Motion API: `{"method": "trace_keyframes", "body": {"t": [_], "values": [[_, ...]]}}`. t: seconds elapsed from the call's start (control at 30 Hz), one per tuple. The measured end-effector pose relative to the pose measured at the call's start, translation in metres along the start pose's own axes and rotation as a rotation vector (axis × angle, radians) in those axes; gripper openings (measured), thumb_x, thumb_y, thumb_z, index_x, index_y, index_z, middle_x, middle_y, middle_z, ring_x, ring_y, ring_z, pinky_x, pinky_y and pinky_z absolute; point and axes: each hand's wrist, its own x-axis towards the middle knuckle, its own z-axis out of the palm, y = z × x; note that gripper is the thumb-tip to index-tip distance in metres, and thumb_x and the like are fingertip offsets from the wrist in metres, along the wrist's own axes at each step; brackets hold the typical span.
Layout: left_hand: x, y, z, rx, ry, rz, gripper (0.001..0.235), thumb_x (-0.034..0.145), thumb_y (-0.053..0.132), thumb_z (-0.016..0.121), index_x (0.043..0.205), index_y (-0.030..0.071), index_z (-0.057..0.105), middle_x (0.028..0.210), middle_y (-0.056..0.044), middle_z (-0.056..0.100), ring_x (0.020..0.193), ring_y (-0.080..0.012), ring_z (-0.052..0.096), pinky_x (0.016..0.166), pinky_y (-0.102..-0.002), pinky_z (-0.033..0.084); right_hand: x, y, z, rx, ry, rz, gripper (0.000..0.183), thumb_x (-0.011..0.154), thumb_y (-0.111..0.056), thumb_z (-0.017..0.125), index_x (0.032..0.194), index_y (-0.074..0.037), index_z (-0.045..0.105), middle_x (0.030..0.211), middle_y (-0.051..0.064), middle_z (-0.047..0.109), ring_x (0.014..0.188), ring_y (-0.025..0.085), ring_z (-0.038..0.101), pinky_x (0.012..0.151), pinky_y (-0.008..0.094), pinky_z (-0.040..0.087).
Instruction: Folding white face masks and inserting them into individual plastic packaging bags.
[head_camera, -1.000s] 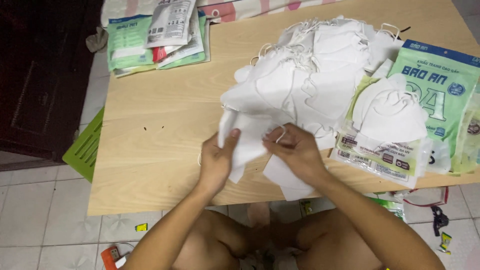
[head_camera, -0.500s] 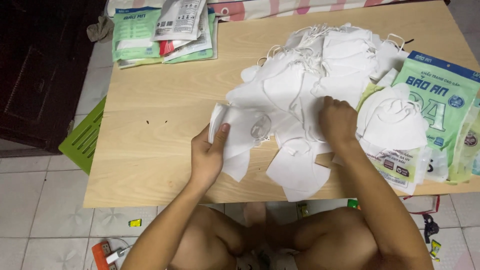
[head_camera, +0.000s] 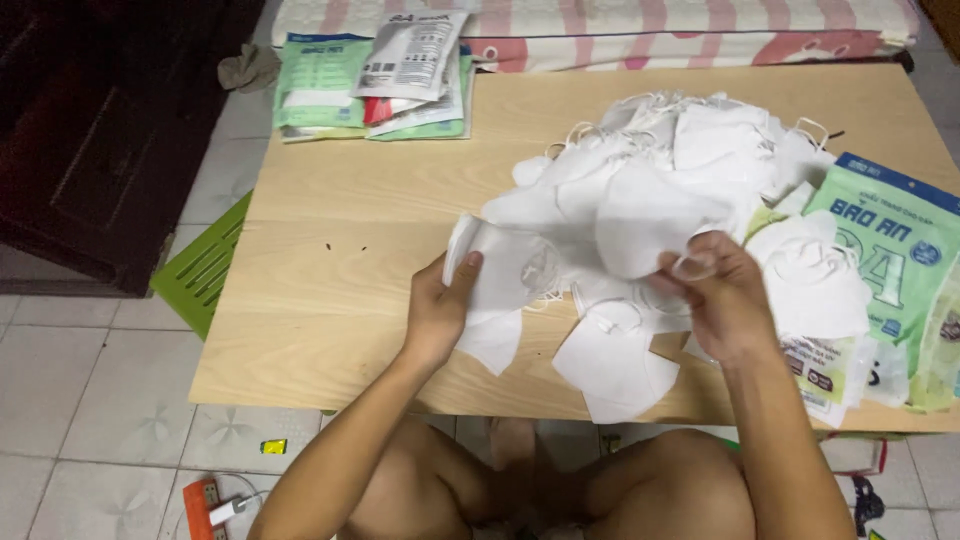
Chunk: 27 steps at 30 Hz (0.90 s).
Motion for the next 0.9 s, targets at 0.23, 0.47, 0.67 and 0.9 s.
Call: {"method": "trace_keyframes", "body": {"t": [0.23, 0.47, 0.67, 0.9], "values": [[-0.001, 0.004, 0.003, -0.107, -0.009, -0.103, 0.028, 0.106, 0.022, 0.058, 0.090, 0.007, 0.075, 0.071, -0.004, 0.068, 0.064, -0.0122, 0.063, 0.060, -0.024, 0.054, -0.031, 0.012, 0.032, 0.146, -0.129, 0.026, 0.030, 0.083, 0.009, 0.074, 0.092, -0.011, 0.054, 0.074, 0.000, 0.063, 0.076, 0.020, 0.076, 0.070, 0.038, 0.068], [0.002, -0.020, 0.010, -0.100, -0.034, -0.131, 0.030, 0.108, 0.022, 0.055, 0.101, 0.005, 0.078, 0.081, -0.011, 0.074, 0.070, -0.0147, 0.066, 0.065, -0.028, 0.056, -0.052, 0.033, 0.093, -0.207, -0.331, 0.154, 0.034, 0.073, 0.009, 0.084, 0.096, 0.000, 0.062, 0.079, 0.012, 0.071, 0.067, 0.021, 0.073, 0.065, 0.035, 0.063], [0.000, -0.026, 0.010, -0.212, -0.038, -0.138, 0.024, 0.104, 0.020, 0.062, 0.098, 0.000, 0.073, 0.079, -0.011, 0.070, 0.073, -0.0151, 0.063, 0.069, -0.030, 0.056, -0.062, 0.013, 0.107, -0.422, -0.419, 0.275, 0.034, 0.081, 0.000, 0.077, 0.112, 0.006, 0.065, 0.082, 0.024, 0.078, 0.061, 0.027, 0.078, 0.065, 0.038, 0.068], [-0.001, -0.016, 0.012, -0.205, -0.040, -0.181, 0.029, 0.108, 0.024, 0.056, 0.097, 0.005, 0.075, 0.079, -0.009, 0.073, 0.069, -0.0131, 0.066, 0.065, -0.027, 0.057, -0.056, 0.016, 0.109, -0.231, -0.219, 0.221, 0.017, 0.090, 0.000, 0.074, 0.098, 0.007, 0.060, 0.075, 0.011, 0.057, 0.063, 0.032, 0.076, 0.065, 0.042, 0.068]]}}
